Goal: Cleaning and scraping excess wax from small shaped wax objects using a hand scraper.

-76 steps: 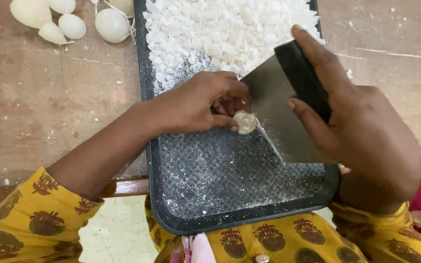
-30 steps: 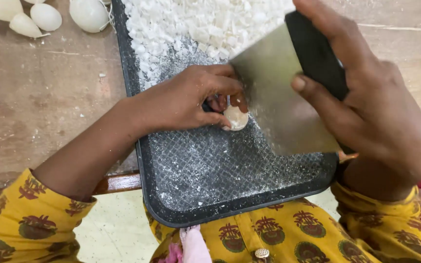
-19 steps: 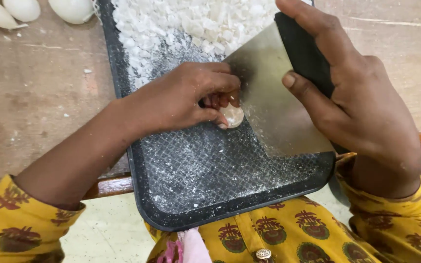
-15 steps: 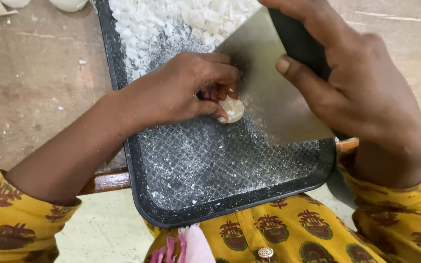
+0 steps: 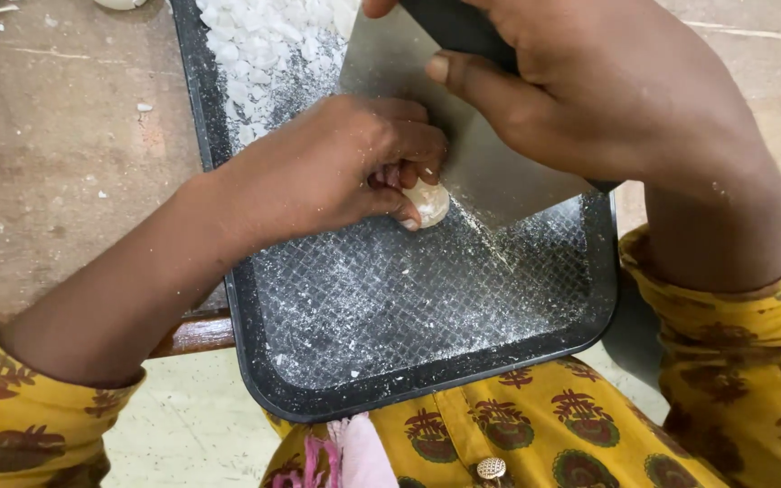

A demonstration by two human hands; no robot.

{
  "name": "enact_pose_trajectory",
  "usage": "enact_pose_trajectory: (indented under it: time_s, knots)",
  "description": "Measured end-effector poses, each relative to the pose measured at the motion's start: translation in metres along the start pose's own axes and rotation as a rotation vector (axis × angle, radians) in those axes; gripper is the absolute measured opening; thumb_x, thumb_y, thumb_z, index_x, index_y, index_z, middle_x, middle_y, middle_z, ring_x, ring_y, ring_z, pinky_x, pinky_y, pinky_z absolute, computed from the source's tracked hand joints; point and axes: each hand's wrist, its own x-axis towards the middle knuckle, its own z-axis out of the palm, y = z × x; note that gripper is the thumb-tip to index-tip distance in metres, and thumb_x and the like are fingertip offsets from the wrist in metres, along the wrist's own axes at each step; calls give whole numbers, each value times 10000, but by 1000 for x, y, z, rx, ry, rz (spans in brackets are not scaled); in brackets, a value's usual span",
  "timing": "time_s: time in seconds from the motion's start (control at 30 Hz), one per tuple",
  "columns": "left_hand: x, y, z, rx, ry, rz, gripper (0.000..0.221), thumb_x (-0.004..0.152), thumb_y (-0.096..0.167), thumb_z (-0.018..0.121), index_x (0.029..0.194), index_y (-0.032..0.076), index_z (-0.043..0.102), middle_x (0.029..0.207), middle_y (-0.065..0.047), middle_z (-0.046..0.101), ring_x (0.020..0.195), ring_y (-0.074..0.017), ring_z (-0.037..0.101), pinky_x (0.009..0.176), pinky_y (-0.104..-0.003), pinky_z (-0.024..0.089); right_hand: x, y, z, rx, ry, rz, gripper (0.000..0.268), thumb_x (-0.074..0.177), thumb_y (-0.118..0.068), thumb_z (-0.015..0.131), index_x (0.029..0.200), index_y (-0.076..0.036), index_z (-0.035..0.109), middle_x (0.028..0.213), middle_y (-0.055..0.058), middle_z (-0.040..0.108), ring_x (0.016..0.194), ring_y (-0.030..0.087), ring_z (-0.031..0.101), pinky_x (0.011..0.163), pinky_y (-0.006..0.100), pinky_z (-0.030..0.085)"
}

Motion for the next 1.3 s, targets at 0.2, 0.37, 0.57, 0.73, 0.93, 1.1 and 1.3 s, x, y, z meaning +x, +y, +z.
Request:
enact_pose_trajectory:
  time_s: [0.2,0.37,0.57,0.73,0.93,1.1,1.3]
  knots:
    - [-2,1,0,90,33,48,376,716,144,880,1002,5,680,978,-94,683,855,-266,722,707,-380,566,11,-1,3,-10,-59,87,252,997,-68,754,1228,-10,670,696,162,602,488,280,553,443,406,414]
    - [-1,2,0,155,7,47,376,696,188,894,948,12,678,940,-91,680,831,-287,713,693,-414,550,-3,0,9,-65,-30,167,200,1036,-151,780,1037,29,690,660,180,580,486,294,547,441,409,405]
    - [-3,0,-3,124,30,142,358,724,174,897,953,13,675,919,-113,671,846,-318,703,700,-432,533,-10,-3,11,-107,21,134,221,1062,-147,785,1068,44,674,681,188,585,518,321,556,471,427,414]
    - [-2,0,-5,78,14,112,331,721,125,882,944,11,665,917,-117,661,817,-296,706,689,-407,544,-12,10,21,-113,73,57,197,1104,-137,755,1094,23,641,791,165,633,681,336,614,584,414,450]
    - [-4,-1,-3,100,38,113,335,719,125,888,926,6,652,875,-116,651,786,-305,685,685,-425,523,-9,4,20,-84,85,43,168,1109,-111,733,1132,29,643,810,166,643,693,311,626,599,395,463]
    - [-2,-3,5,70,47,116,344,720,127,884,981,29,682,949,-112,688,841,-302,708,715,-406,542,8,-11,19,22,35,224,171,1093,-131,731,1025,0,646,725,176,613,563,302,595,522,430,439]
    - [-5,7,6,142,24,141,362,719,157,857,1022,35,698,1041,-119,704,957,-316,703,800,-410,546,8,-14,23,26,159,-18,155,1068,-17,679,1198,-50,602,1035,139,646,890,310,662,773,419,518]
